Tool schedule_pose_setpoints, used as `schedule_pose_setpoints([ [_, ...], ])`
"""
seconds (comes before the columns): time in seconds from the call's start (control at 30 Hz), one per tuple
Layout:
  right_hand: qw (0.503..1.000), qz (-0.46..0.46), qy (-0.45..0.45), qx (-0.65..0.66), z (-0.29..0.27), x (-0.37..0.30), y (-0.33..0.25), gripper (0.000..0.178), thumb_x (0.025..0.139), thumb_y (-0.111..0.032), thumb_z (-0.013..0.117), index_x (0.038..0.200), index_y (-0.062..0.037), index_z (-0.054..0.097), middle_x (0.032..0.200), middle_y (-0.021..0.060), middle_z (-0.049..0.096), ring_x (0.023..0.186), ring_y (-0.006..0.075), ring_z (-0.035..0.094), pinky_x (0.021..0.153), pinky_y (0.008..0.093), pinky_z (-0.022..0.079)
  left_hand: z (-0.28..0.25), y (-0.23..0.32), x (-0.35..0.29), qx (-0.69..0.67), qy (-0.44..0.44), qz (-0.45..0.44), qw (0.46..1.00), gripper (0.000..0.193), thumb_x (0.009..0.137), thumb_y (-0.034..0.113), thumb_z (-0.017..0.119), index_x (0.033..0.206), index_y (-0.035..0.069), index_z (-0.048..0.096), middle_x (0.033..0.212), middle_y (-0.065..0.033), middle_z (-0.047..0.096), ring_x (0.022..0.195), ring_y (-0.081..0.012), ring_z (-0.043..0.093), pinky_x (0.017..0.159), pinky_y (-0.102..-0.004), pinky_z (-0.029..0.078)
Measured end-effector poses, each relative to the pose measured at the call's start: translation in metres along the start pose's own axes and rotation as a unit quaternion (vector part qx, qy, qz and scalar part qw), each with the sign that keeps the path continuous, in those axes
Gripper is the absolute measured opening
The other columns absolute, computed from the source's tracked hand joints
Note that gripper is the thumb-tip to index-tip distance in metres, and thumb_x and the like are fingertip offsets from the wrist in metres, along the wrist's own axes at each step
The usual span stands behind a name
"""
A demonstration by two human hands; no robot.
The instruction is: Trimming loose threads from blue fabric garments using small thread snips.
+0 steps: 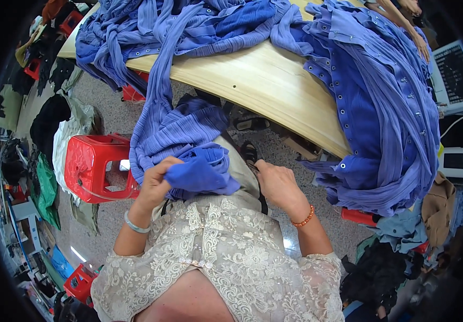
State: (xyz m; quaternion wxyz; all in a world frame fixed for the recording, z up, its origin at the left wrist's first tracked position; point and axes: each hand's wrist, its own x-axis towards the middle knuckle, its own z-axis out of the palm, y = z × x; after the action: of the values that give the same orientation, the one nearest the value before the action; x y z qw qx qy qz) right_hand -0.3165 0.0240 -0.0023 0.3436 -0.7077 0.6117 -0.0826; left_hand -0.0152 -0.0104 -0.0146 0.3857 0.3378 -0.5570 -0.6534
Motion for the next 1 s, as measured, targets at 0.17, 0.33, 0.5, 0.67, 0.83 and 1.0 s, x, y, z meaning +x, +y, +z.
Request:
schedule_pose_setpoints([
  [0.17,0.955,-0.015,0.031,0.293,0.004,0.015,0.006,0.016,0.089,-0.006,0.049,0.098,0.0014,0.06,0.087,0.0022,0.063,0.078,0.0064,0.054,0.071,0.0232,0.045,-0.025,0.039,-0.024,-0.052,-0.033,0.049,0.997,0.01,0.082,0.002,0.054,0.077,0.0,0.062,0.097,-0.0163,0.061,0.103,-0.0348,0.057,0.091,-0.0465,0.041],
  [0.33,0.955,-0.081,0.04,0.283,0.017,0.054,-0.019,0.025,0.082,-0.01,0.065,0.106,-0.0026,0.061,0.095,-0.0026,0.061,0.062,0.0014,0.041,0.055,0.0175,0.036,-0.03,0.076,-0.038,-0.029,-0.116,0.029,0.992,0.008,0.071,0.006,0.058,0.071,0.001,0.064,0.093,-0.0186,0.062,0.1,-0.0363,0.057,0.09,-0.0503,0.042],
  [0.5,0.919,-0.208,-0.152,0.299,0.048,0.078,-0.051,0.053,0.078,-0.019,0.071,0.127,-0.0075,0.052,0.108,0.005,0.064,0.083,0.0128,0.056,0.07,0.0262,0.045,-0.039,0.083,-0.044,0.009,-0.13,0.031,0.991,0.01,0.068,0.005,0.055,0.068,0.001,0.065,0.092,-0.0186,0.063,0.101,-0.0394,0.057,0.09,-0.0509,0.041],
  [0.67,0.895,-0.19,-0.255,0.312,0.059,0.094,-0.051,0.03,0.079,-0.015,0.071,0.105,-0.0022,0.065,0.088,0.0027,0.063,0.08,0.0116,0.054,0.071,0.0265,0.043,-0.062,0.078,-0.052,-0.035,-0.028,0.088,0.995,0.038,0.081,0.04,0.061,0.066,0.006,0.065,0.093,-0.0187,0.062,0.103,-0.0418,0.055,0.09,-0.0509,0.04],
  [0.83,0.898,-0.135,-0.188,0.374,0.038,0.092,-0.061,0.015,0.076,-0.01,0.069,0.079,-0.0008,0.057,0.075,-0.0028,0.052,0.071,0.0038,0.042,0.059,0.0209,0.033,-0.108,0.068,-0.049,0.081,0.027,0.046,0.995,0.014,0.079,0.008,0.056,0.068,0.003,0.061,0.104,-0.0173,0.057,0.109,-0.0356,0.052,0.096,-0.0477,0.037],
  [1.0,0.924,-0.102,-0.102,0.354,0.013,0.086,-0.063,0.021,0.075,-0.01,0.068,0.073,-0.0058,0.048,0.071,-0.0061,0.043,0.064,0.0022,0.036,0.055,0.0188,0.029,-0.112,0.019,-0.042,0.288,0.112,-0.069,0.949,0.019,0.079,-0.002,0.046,0.088,-0.001,0.063,0.1,-0.0117,0.058,0.098,-0.0228,0.056,0.089,-0.0313,0.042],
])
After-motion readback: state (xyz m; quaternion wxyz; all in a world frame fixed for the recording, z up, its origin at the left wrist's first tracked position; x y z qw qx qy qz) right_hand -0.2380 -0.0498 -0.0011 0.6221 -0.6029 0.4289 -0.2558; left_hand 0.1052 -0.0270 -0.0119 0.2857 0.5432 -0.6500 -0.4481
